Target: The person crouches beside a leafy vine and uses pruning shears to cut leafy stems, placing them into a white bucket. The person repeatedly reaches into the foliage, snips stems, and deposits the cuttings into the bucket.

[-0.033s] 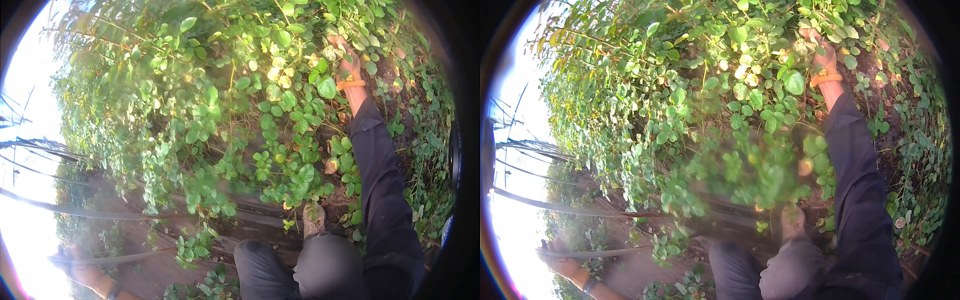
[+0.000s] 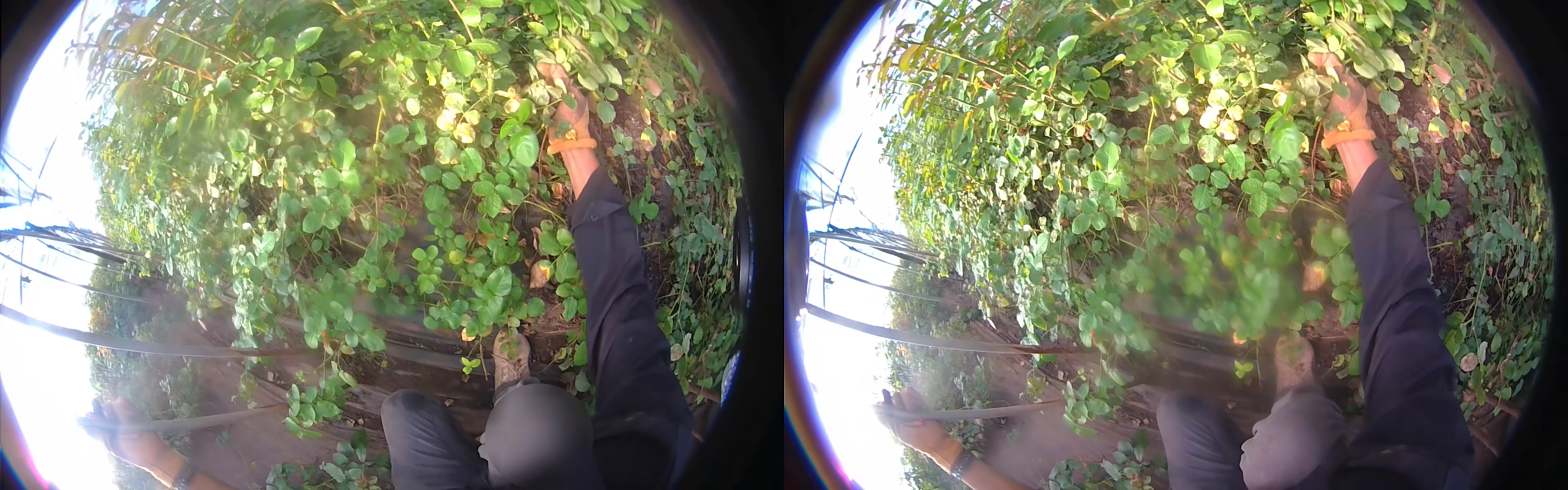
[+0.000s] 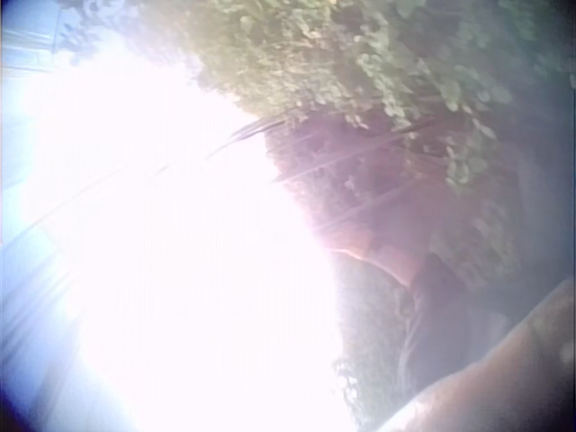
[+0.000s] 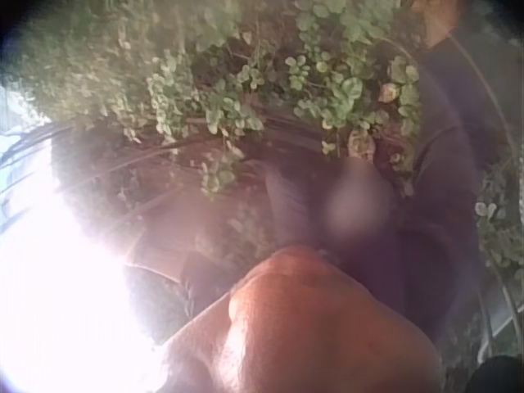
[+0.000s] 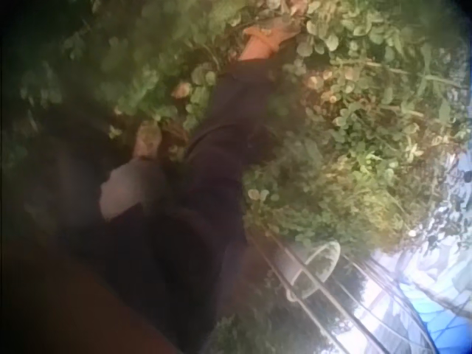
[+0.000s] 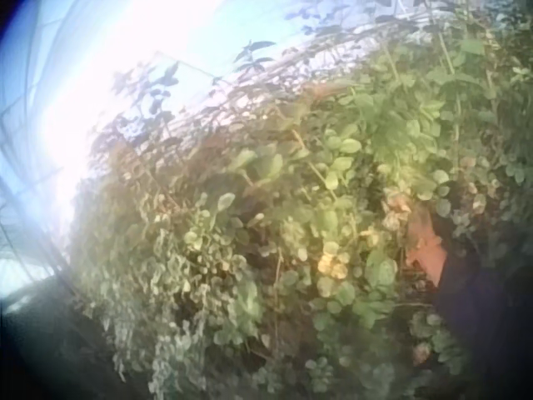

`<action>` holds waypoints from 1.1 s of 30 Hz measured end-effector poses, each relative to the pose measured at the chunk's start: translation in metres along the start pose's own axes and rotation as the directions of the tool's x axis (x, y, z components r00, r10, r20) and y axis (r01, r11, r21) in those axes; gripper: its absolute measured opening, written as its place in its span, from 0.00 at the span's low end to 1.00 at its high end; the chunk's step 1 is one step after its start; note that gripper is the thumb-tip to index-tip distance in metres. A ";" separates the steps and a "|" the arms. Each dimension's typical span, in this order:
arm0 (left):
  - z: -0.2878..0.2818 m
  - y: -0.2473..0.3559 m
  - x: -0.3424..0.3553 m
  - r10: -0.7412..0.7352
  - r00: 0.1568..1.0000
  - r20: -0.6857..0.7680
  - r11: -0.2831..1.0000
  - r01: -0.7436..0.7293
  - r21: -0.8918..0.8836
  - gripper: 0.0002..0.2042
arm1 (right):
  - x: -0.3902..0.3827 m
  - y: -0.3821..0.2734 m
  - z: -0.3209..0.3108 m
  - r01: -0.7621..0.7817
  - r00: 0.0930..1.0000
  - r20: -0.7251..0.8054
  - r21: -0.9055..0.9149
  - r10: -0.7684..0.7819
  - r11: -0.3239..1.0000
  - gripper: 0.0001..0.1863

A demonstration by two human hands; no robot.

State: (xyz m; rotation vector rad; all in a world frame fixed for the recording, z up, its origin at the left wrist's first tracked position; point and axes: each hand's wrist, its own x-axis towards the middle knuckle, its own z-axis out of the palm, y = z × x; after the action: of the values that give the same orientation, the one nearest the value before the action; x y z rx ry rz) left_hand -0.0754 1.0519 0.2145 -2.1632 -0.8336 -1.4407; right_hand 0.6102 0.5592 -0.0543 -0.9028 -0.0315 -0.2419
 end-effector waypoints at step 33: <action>0.006 0.045 -0.009 -0.373 0.903 0.215 0.566 0.405 -0.718 0.20 | -0.305 -0.047 0.094 0.504 0.688 0.692 -0.673 0.221 0.541 0.18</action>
State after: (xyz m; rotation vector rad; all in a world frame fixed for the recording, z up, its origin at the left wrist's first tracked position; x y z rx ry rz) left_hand -0.0436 1.0204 0.2035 -2.7080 -0.8589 -2.3102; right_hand 0.3103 0.6638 0.0011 -1.9657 -0.8276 -0.0284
